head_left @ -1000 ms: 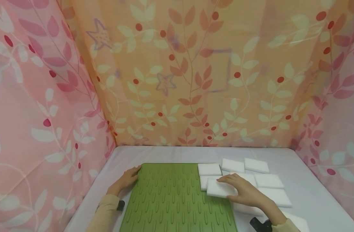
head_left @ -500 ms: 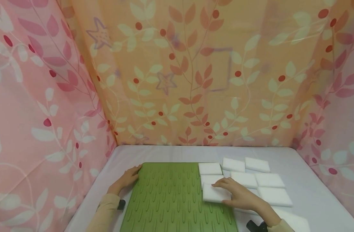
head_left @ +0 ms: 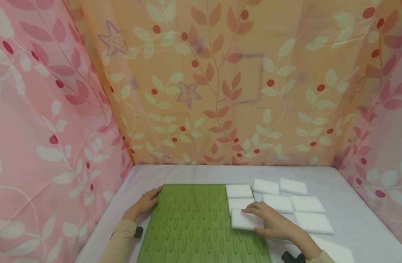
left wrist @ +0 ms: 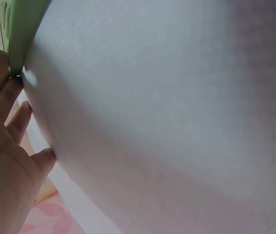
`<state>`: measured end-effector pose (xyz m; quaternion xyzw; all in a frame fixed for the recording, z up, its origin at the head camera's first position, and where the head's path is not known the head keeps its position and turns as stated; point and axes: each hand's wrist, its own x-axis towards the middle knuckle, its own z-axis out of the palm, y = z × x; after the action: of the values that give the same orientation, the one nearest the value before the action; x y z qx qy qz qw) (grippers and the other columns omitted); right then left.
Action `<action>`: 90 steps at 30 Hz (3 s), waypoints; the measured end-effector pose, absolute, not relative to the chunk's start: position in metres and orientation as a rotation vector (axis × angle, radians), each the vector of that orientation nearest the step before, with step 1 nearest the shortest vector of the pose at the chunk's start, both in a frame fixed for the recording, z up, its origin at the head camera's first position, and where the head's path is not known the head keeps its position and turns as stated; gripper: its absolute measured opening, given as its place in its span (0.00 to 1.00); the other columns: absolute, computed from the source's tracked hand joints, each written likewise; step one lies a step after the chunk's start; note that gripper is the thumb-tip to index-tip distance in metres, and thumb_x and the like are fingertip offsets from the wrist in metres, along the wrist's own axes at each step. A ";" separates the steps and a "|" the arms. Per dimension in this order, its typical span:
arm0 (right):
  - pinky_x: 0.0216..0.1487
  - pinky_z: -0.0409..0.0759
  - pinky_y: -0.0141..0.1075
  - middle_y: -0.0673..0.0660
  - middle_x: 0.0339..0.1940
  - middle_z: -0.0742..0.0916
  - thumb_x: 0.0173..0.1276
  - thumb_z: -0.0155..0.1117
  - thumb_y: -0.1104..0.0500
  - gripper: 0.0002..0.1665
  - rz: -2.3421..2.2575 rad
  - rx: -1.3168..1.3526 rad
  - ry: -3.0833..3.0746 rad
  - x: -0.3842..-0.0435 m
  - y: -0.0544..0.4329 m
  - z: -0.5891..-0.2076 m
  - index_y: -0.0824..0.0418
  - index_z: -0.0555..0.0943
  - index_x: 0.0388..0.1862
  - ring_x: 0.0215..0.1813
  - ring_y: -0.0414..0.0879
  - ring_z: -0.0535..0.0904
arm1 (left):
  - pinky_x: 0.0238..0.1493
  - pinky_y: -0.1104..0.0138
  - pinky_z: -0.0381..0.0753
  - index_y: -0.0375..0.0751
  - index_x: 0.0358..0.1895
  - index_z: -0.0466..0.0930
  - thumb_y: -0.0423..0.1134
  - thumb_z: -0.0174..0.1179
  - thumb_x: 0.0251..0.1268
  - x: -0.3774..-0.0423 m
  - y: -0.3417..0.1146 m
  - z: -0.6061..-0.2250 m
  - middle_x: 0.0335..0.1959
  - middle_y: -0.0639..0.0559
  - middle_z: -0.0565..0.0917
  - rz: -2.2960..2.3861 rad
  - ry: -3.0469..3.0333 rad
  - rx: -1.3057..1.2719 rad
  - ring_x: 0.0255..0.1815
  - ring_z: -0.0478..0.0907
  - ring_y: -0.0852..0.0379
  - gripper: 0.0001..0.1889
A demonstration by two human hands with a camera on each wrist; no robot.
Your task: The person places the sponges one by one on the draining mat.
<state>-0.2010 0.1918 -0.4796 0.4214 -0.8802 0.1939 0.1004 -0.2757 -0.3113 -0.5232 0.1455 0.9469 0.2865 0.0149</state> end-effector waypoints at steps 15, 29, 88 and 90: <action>0.49 0.77 0.40 0.46 0.53 0.78 0.45 0.71 0.63 0.37 0.605 1.324 -2.579 -0.202 0.189 -0.489 0.50 0.75 0.59 0.54 0.42 0.73 | 0.62 0.33 0.45 0.31 0.68 0.59 0.32 0.46 0.62 -0.276 -0.313 -0.525 0.64 0.28 0.65 0.880 2.951 0.445 0.67 0.55 0.28 0.28; 0.48 0.76 0.42 0.48 0.53 0.78 0.45 0.71 0.61 0.39 0.563 1.316 -2.599 -0.202 0.189 -0.493 0.52 0.74 0.60 0.53 0.43 0.74 | 0.63 0.33 0.43 0.33 0.69 0.58 0.33 0.45 0.63 -0.277 -0.313 -0.525 0.66 0.29 0.63 0.907 2.926 0.430 0.68 0.54 0.29 0.28; 0.56 0.55 0.11 0.47 0.51 0.80 0.36 0.79 0.59 0.42 0.543 0.920 -2.400 -0.167 0.322 -0.477 0.55 0.77 0.57 0.55 0.28 0.67 | 0.63 0.33 0.44 0.31 0.68 0.58 0.32 0.45 0.64 -0.275 -0.313 -0.527 0.65 0.27 0.63 0.920 2.945 0.429 0.67 0.54 0.28 0.28; 0.56 0.53 0.11 0.47 0.50 0.80 0.35 0.80 0.59 0.43 0.544 0.909 -2.396 -0.164 0.327 -0.477 0.56 0.77 0.57 0.55 0.28 0.67 | 0.62 0.33 0.44 0.31 0.68 0.58 0.32 0.45 0.64 -0.275 -0.313 -0.527 0.65 0.27 0.63 0.922 2.938 0.434 0.67 0.55 0.28 0.28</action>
<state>-0.1643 0.3274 -0.4767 0.3353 -0.8836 0.2006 0.2580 -0.2748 -0.3126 -0.5274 0.1397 0.9447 0.2963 0.0157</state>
